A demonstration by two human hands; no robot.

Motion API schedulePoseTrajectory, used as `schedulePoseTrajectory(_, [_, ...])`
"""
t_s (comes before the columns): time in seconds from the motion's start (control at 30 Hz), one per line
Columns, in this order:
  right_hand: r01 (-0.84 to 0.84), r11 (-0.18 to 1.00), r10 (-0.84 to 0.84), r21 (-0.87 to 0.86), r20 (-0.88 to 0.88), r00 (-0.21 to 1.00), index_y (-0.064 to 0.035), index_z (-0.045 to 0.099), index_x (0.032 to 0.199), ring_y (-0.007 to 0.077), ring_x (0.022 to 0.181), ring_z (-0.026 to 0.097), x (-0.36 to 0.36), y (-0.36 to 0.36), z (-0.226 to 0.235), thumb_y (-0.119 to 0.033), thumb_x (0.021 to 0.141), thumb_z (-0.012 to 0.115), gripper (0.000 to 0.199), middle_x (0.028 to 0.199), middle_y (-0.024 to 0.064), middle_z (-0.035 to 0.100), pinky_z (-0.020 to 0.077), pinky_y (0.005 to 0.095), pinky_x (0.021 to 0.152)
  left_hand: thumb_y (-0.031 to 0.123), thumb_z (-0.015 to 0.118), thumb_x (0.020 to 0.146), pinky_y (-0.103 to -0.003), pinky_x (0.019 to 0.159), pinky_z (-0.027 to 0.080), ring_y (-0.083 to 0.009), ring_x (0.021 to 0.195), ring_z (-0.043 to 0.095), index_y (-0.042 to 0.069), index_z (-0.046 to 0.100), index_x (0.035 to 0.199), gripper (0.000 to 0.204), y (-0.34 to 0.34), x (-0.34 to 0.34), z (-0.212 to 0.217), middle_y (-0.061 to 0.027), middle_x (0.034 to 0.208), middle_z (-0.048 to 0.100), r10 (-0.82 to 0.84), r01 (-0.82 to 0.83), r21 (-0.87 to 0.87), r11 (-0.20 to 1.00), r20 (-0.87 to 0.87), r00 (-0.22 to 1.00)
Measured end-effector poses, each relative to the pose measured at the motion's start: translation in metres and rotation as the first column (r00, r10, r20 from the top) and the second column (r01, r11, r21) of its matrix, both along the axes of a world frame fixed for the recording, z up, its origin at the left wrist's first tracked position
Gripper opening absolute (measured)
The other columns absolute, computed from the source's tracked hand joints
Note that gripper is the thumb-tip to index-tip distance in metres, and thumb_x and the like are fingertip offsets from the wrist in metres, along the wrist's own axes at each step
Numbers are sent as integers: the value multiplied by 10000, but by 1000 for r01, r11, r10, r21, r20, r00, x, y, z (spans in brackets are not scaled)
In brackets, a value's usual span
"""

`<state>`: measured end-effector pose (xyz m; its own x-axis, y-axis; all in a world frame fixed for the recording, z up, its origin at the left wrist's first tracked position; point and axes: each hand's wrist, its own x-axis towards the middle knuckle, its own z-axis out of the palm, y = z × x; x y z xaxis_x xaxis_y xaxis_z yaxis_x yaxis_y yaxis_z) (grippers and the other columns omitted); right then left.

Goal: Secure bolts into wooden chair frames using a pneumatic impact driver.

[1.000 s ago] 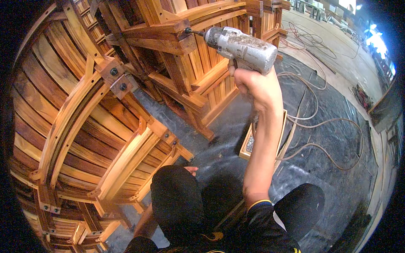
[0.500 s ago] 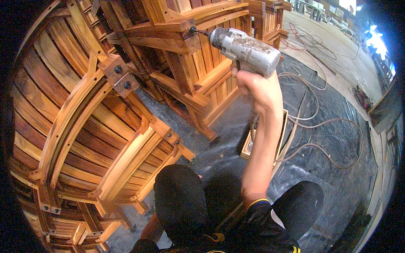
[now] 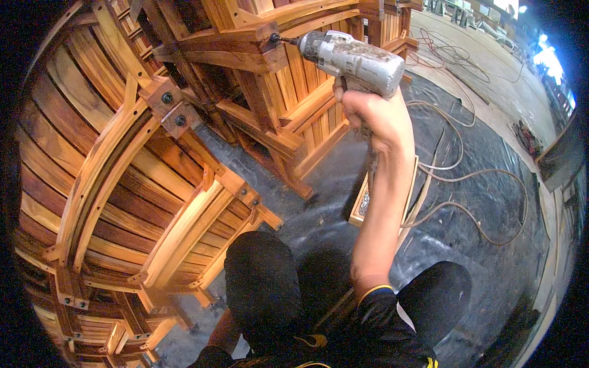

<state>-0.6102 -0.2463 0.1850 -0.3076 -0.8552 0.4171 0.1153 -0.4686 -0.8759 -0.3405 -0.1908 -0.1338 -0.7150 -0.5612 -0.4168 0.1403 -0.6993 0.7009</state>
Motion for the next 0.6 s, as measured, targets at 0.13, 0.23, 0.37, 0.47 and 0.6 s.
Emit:
schedulePoseTrajectory(0.13, [-14, 999, 14, 30, -9, 1000, 9, 574, 902, 105, 494, 458, -1, 1, 0, 83, 568, 502, 350, 704, 57, 562, 309, 231, 378, 210, 491, 926, -193, 510, 357, -51, 564, 415, 6, 525, 1036, 234, 0, 1, 3, 12, 697, 465, -29, 29, 18, 999, 21, 999])
schedulePoseTrajectory(0.23, [17, 999, -15, 45, -48, 999, 4, 580, 888, 98, 493, 451, -3, -2, -2, 78, 562, 495, 344, 695, 47, 550, 303, 226, 370, 213, 490, 926, -192, 509, 355, -50, 563, 413, 8, 525, 1032, 233, -4, 1, 6, 14, 695, 462, -62, 61, 28, 998, 40, 997])
schedulePoseTrajectory(0.37, [1, 999, -2, -45, -38, 999, -2, 581, 866, 83, 462, 420, -3, -6, -3, 70, 562, 483, 327, 663, 33, 526, 303, 219, 365, 218, 490, 927, -192, 507, 353, -49, 561, 411, 11, 526, 1027, 232, -7, 3, 10, 16, 691, 458, -112, 109, 50, 993, 70, 991])
schedulePoseTrajectory(0.47, [-12, 999, 10, -42, -51, 999, -6, 583, 828, 74, 448, 408, -4, -3, -1, 58, 583, 497, 267, 630, 21, 515, 291, 216, 369, 221, 490, 928, -192, 505, 351, -48, 560, 409, 13, 526, 1023, 232, -9, 5, 12, 17, 689, 455, -142, 136, 70, 988, 93, 986])
schedulePoseTrajectory(0.6, [-20, 997, 17, -72, -42, 999, -21, 571, 772, 64, 438, 400, -3, -8, 0, 39, 609, 540, 176, 603, 3, 501, 284, 218, 371, 226, 489, 929, -191, 504, 349, -47, 559, 406, 15, 526, 1018, 232, -7, 13, 15, 20, 685, 452, -164, 151, 102, 983, 130, 978])
